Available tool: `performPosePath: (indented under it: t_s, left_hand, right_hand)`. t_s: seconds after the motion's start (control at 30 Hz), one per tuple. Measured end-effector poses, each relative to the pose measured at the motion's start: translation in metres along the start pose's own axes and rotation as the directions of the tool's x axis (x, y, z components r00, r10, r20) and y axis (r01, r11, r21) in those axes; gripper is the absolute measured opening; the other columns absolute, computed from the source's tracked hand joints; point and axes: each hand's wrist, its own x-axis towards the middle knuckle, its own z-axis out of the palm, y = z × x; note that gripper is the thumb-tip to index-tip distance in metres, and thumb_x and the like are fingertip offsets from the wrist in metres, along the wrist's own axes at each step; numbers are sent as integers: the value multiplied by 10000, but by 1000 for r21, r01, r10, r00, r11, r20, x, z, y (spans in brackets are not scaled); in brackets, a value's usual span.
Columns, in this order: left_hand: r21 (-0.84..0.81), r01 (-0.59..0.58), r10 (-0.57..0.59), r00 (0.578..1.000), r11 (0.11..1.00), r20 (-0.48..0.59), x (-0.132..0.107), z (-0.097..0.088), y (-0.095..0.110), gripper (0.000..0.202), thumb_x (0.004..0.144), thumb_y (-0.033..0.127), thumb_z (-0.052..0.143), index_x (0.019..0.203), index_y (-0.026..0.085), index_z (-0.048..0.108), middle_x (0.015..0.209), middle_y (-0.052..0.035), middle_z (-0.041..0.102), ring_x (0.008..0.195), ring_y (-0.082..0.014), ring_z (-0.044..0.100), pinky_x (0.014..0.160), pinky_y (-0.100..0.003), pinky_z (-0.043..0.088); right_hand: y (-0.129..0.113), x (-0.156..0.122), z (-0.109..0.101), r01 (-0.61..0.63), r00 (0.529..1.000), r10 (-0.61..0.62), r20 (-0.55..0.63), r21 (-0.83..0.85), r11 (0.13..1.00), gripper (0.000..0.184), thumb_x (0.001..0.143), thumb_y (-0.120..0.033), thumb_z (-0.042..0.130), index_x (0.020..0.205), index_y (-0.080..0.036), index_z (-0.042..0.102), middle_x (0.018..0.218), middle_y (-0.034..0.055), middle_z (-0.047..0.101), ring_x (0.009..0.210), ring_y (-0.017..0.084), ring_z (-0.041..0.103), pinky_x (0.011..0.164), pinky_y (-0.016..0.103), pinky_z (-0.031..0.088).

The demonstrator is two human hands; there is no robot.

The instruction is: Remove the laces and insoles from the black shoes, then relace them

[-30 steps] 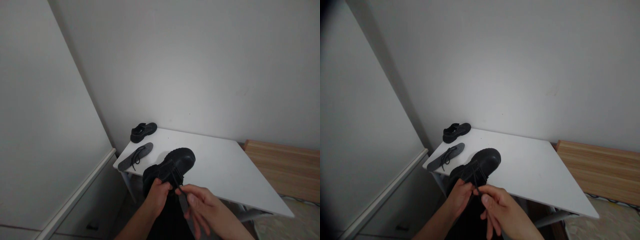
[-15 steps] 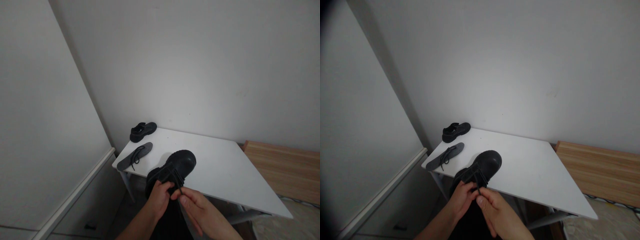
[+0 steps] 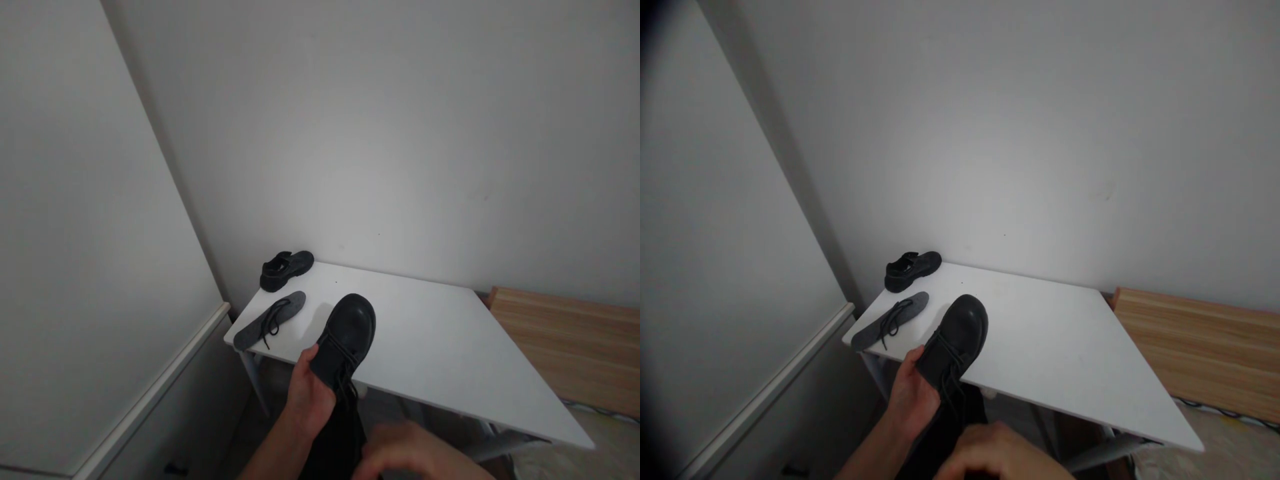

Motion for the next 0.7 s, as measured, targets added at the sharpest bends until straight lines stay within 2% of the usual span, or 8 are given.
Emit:
performPosePath:
  t_s: [0.07, 0.17, 0.23, 0.33, 0.47, 0.53, 0.6, 0.7]
  left_hand:
    - [-14, 15, -14, 1000, 1000, 18, -6, 5, -1, 279, 788, 315, 531, 939, 105, 636, 870, -89, 692, 844, -222, 632, 826, -363, 459]
    - [-18, 28, -27, 999, 999, 32, -12, 11, -6, 296, 808, 353, 517, 898, 104, 649, 846, -87, 693, 810, -208, 634, 822, -348, 460]
    - [-14, 26, -25, 999, 1000, 46, -13, 13, -9, 298, 816, 360, 507, 879, 108, 653, 835, -83, 690, 803, -200, 632, 822, -342, 458]
    - [1, 15, -15, 998, 1000, 62, -12, 12, -13, 275, 820, 340, 506, 875, 113, 652, 822, -77, 684, 807, -191, 626, 833, -337, 452]
    - [101, 21, -27, 998, 995, 61, -12, 6, -19, 307, 791, 364, 551, 897, 92, 648, 773, -90, 674, 849, -229, 621, 840, -365, 445]
    - [154, 19, -27, 998, 988, 51, -11, 5, -21, 340, 772, 374, 577, 923, 77, 643, 815, -111, 678, 876, -253, 619, 845, -383, 446]
    - [170, -2, -2, 1000, 985, 24, -11, 5, -22, 346, 767, 357, 588, 960, 74, 636, 887, -125, 680, 914, -262, 615, 857, -388, 449]
    - [149, -68, 75, 996, 986, -43, -7, 4, -17, 311, 772, 303, 594, 991, 86, 632, 936, -119, 683, 957, -249, 612, 879, -370, 455]
  right_hand:
    - [0, 8, -6, -145, 952, 139, -272, -2, 989, 298, 824, -463, 486, 867, -220, 652, 853, 38, 658, 818, 164, 591, 748, 260, 444]
    - [9, 25, -3, -257, 804, 223, -551, 16, 966, 277, 822, -447, 502, 809, -197, 619, 802, 41, 646, 762, 176, 585, 714, 278, 438]
    - [18, 33, 4, -244, 764, 222, -606, 48, 969, 268, 816, -445, 514, 802, -191, 598, 785, 45, 631, 742, 178, 574, 702, 283, 431]
    - [25, 35, 13, -148, 752, 185, -633, 112, 983, 271, 837, -439, 476, 759, -192, 555, 752, 38, 589, 735, 171, 535, 680, 278, 414]
    - [13, 33, 10, -19, 700, 249, -669, 331, 944, 268, 841, -437, 454, 723, -199, 483, 742, 14, 533, 724, 151, 480, 673, 267, 392]
    - [1, 32, 4, 77, 719, 311, -622, 515, 853, 254, 845, -415, 446, 703, -205, 447, 687, -1, 510, 720, 146, 483, 714, 279, 391]
    - [-10, 25, -5, 137, 783, 346, -517, 686, 715, 225, 840, -402, 456, 722, -213, 430, 556, -39, 432, 620, 129, 466, 719, 299, 401]
    - [-18, -4, -21, 83, 848, 365, -384, 776, 625, 193, 835, -411, 486, 878, -225, 460, 422, -92, 322, 421, 89, 336, 588, 281, 404]
